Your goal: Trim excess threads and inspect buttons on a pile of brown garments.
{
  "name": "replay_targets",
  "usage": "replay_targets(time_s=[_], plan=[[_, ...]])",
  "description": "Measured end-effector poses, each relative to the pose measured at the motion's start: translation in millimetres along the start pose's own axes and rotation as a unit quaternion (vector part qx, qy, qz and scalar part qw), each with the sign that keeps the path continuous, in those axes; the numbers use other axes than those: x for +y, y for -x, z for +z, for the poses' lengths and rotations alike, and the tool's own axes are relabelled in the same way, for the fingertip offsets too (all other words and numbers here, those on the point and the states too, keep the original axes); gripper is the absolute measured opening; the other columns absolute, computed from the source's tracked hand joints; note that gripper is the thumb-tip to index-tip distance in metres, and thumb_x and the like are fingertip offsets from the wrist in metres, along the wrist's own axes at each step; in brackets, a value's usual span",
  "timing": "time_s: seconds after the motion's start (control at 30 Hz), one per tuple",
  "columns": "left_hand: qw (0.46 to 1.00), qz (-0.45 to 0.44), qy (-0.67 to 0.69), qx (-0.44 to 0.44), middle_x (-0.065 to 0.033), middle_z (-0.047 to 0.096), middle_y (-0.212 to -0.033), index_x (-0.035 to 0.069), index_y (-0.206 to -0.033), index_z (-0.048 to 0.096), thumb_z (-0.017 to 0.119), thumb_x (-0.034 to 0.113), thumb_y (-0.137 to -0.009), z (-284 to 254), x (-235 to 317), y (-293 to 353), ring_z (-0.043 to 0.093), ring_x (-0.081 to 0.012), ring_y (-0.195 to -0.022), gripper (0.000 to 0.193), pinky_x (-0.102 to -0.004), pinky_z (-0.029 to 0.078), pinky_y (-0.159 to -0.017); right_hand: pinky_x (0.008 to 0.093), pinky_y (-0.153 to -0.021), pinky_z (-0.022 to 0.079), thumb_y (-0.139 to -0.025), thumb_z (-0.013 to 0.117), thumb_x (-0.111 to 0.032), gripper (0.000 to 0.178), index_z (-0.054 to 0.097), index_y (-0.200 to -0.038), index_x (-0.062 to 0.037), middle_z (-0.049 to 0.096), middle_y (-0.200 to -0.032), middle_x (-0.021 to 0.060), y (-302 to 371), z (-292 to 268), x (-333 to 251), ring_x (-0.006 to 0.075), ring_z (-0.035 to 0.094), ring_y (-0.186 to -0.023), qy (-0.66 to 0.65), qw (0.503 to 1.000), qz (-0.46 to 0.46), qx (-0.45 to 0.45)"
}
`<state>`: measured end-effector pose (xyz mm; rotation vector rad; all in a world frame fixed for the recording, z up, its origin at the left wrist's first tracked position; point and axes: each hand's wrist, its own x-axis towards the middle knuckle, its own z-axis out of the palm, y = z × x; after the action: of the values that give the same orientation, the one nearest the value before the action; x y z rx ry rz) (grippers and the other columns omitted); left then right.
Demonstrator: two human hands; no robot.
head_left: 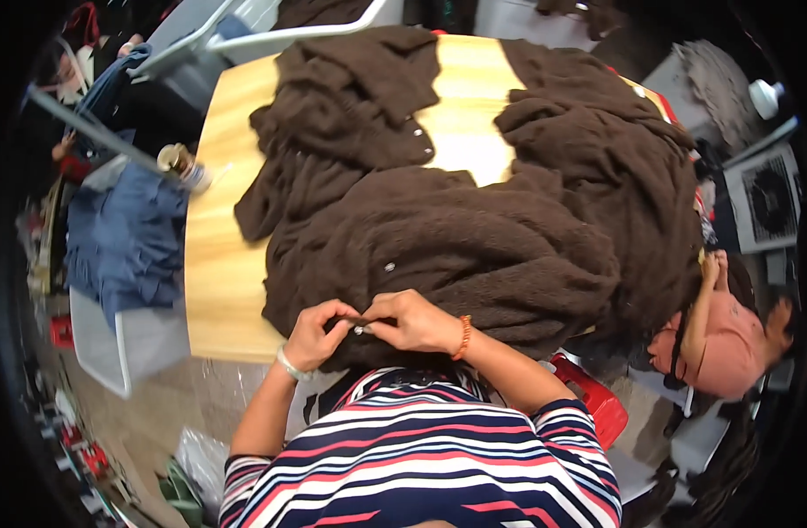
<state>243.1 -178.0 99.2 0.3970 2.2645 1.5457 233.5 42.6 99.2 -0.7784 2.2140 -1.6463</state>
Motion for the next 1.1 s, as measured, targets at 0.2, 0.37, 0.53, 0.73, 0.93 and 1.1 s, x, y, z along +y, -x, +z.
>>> replay_targets(time_s=[0.2, 0.37, 0.53, 0.73, 0.93, 1.1], plan=[[0.997, -0.037, 0.034, -0.053, -0.0059, 0.066, -0.08, -0.001, -0.094, 0.064, 0.067, 0.007, -0.084, -11, 2, 1, 0.058, -0.0074, -0.075, 0.013, -0.0246, 0.048, -0.07, 0.0347, -0.061, 0.049, -0.086, 0.066, -0.018, 0.019, 0.069, -0.088, 0.0014, 0.067, -0.079, 0.0164, -4, -1, -7, 0.0259, 0.065, -0.068, -0.018, 0.991, 0.131, -0.015], [0.999, -0.023, -0.032, 0.024, -0.0078, 0.065, -0.072, -0.001, -0.085, 0.065, 0.075, 0.01, -0.079, -23, -9, -1, 0.061, -0.0114, -0.067, 0.016, -0.026, 0.048, -0.064, 0.0435, -0.079, 0.052, -0.083, 0.066, -0.015, 0.019, 0.07, -0.095, -0.0004, 0.068, -0.09, 0.0189, 7, -16, -6, 0.0366, 0.066, -0.087, 0.082, 0.993, 0.087, -0.01], [0.952, 0.074, -0.264, 0.136, -0.0118, 0.066, -0.099, 0.003, -0.099, 0.065, 0.076, 0.011, -0.073, -12, 26, -4, 0.063, -0.0279, -0.093, 0.029, -0.0383, 0.047, -0.082, 0.0429, -0.078, 0.052, -0.081, 0.067, -0.012, 0.016, 0.07, -0.092, -0.0007, 0.067, -0.088, 0.0179, 18, -32, -2, 0.0364, 0.065, -0.084, 0.132, 0.988, 0.085, 0.006], [0.979, 0.106, -0.173, -0.01, -0.0101, 0.067, -0.091, 0.005, -0.103, 0.065, 0.074, 0.011, -0.071, 22, 35, -14, 0.062, -0.0282, -0.087, 0.034, -0.0372, 0.043, -0.083, 0.0374, -0.067, 0.053, -0.079, 0.068, -0.006, 0.012, 0.068, -0.088, 0.0006, 0.064, -0.081, 0.0145, 15, -26, -21, 0.0314, 0.064, -0.075, 0.043, 0.997, 0.009, 0.057], [0.949, 0.134, -0.286, 0.007, -0.0063, 0.06, -0.072, 0.008, -0.082, 0.064, 0.065, 0.002, -0.065, 27, 31, -15, 0.058, -0.0278, -0.075, 0.019, -0.0371, 0.04, -0.073, 0.034, -0.061, 0.052, -0.076, 0.068, 0.003, 0.016, 0.065, -0.092, 0.0008, 0.061, -0.085, 0.0121, 19, -7, -17, 0.0289, 0.064, -0.072, 0.089, 0.989, -0.091, 0.076], [0.994, 0.004, -0.101, 0.033, -0.011, 0.061, -0.097, 0.001, -0.102, 0.064, 0.06, -0.002, -0.075, -2, 18, -26, 0.063, -0.0226, -0.093, 0.028, -0.0331, 0.051, -0.081, 0.0421, -0.063, 0.051, -0.082, 0.06, 0.001, 0.012, 0.058, -0.093, -0.0006, 0.056, -0.088, 0.0164, 14, -13, -12, 0.0366, 0.061, -0.073, 0.121, 0.992, -0.031, 0.027]])
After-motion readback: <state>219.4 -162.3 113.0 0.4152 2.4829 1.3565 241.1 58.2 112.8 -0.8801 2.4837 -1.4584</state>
